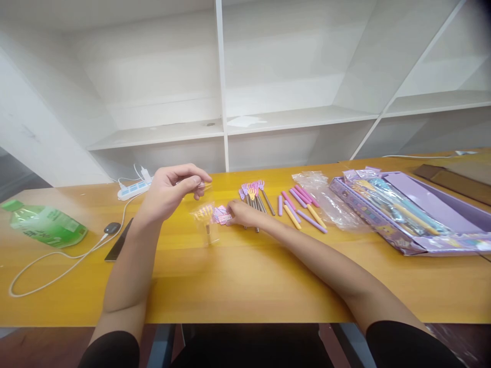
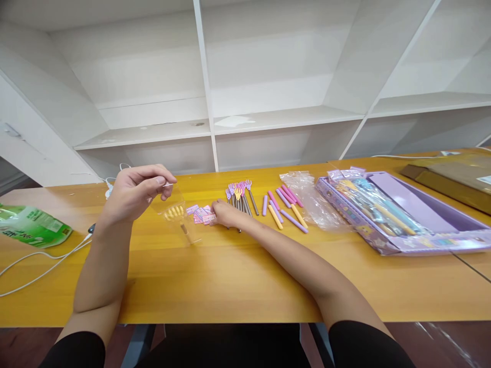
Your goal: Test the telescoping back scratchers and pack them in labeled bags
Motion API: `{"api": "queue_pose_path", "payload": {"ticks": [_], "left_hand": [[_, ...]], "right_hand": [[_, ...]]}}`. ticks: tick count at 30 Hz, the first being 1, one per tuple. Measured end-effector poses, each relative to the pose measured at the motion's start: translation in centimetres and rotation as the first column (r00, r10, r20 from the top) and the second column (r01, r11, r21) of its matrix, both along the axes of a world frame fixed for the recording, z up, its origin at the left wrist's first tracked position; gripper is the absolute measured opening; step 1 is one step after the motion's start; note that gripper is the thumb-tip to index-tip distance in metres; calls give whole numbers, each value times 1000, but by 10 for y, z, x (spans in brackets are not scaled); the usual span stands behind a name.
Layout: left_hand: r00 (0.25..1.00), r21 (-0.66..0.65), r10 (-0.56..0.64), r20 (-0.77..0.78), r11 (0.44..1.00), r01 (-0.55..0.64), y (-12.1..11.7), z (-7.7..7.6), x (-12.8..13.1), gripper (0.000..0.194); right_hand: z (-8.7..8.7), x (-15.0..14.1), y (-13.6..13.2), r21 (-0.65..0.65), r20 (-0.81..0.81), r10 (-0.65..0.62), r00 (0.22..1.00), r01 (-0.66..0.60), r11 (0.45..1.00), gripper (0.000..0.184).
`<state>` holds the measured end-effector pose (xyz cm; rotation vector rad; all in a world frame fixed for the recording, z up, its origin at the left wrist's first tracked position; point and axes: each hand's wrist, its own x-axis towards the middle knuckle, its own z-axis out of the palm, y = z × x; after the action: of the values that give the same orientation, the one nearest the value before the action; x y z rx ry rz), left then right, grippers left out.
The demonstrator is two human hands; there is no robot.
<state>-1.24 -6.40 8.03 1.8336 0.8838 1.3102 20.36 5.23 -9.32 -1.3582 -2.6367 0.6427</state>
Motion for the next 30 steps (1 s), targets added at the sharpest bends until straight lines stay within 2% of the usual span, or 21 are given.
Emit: {"api": "queue_pose_path", "payload": {"ticks": [6, 11, 15, 18, 22, 25, 28, 30], "left_hand": [[998, -53, -55, 36, 997, 57, -1, 3, 4, 14], [1000, -80, -17, 10, 997, 18, 0, 4, 4, 17], [1000, -90, -20, -3, 996, 20, 0, 4, 4, 17], [999, -98, -33, -7, 995, 32, -1, 5, 5, 18], [999, -102, -35, -26, 994, 32, -4, 8, 6, 20], [999, -119, -42, -18, 992, 40, -6, 10, 7, 23], [996, -133, -88, 13, 987, 89, -6, 9, 7, 26], [993, -133, -114, 30, 984, 117, -5, 8, 7, 27]], "right_hand": [[-4, -2, 6, -45, 15, 38, 999, -37, 998, 42], [-6, -1, 9, -38, -2, 57, 998, -57, 998, 40], [-4, 1, 10, -34, -66, 45, 997, -47, 998, 36], [0, 2, 8, -61, -150, 80, 985, -90, 994, 29], [15, 4, 0, -119, -300, 173, 938, -217, 969, 24], [34, 11, -5, -113, -433, 209, 877, -283, 952, 22], [59, 23, -12, -57, -560, 183, 808, -258, 964, 28], [77, 31, -21, -1, -676, 144, 723, -196, 981, 28]]}}
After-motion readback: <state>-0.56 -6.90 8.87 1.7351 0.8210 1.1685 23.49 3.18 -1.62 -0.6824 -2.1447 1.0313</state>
